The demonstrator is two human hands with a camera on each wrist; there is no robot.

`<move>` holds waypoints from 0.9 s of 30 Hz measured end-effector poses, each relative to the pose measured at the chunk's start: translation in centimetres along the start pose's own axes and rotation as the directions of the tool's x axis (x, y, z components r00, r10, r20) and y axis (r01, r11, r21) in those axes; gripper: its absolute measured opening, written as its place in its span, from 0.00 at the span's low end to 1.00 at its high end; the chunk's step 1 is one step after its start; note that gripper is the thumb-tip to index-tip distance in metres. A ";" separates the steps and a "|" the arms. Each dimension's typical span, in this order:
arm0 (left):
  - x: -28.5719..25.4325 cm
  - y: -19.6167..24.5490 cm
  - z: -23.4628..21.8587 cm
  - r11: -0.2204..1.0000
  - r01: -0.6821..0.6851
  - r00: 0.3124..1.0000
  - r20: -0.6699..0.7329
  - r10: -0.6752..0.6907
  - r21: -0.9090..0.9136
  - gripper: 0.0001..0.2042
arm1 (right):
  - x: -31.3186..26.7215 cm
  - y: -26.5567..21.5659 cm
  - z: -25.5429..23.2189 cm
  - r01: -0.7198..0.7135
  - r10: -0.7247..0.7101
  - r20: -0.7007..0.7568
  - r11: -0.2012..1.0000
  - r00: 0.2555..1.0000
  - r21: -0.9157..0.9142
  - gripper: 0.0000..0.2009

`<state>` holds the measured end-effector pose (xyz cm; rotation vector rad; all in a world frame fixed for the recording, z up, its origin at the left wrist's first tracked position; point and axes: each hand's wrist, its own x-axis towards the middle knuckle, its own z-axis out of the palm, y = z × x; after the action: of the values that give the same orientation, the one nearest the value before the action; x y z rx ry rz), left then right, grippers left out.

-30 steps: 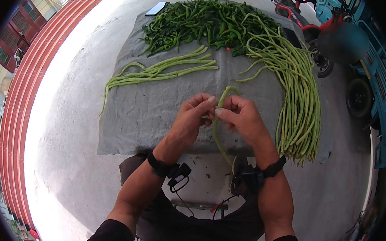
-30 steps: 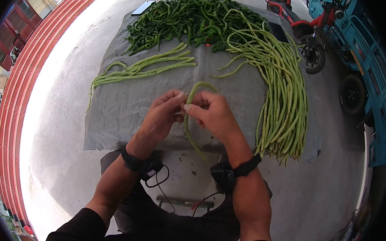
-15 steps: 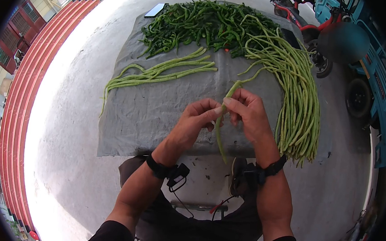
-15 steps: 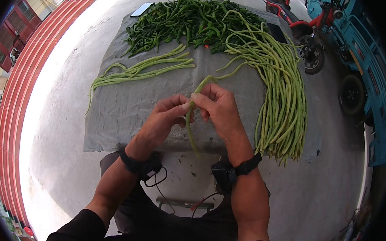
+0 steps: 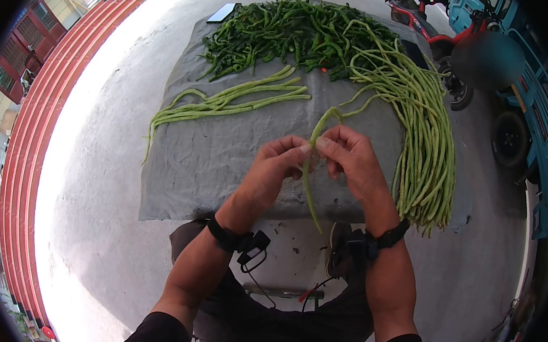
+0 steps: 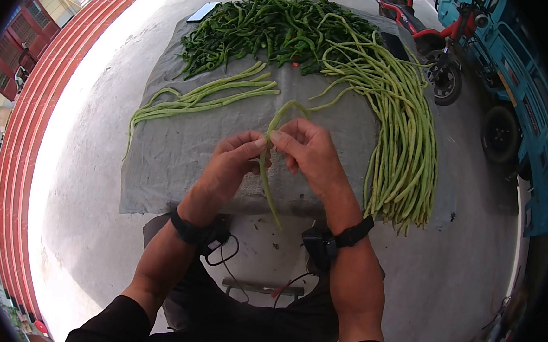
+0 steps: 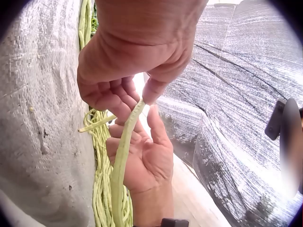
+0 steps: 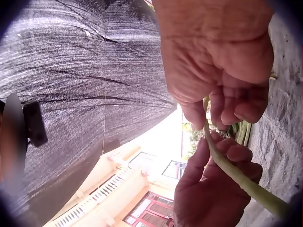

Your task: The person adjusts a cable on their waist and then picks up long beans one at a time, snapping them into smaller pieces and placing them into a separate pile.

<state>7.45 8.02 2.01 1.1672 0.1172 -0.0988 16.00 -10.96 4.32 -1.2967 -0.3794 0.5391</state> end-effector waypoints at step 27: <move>0.3 0.0 -0.7 0.994 -0.007 0.997 -0.079 -0.002 -0.107 0.10 | -0.3 0.4 1.3 -0.052 0.100 0.136 0.946 0.986 -0.321 0.10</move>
<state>7.77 8.64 1.67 1.0643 0.1890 -0.0434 14.98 -10.07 4.24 -1.5905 -0.5607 0.6631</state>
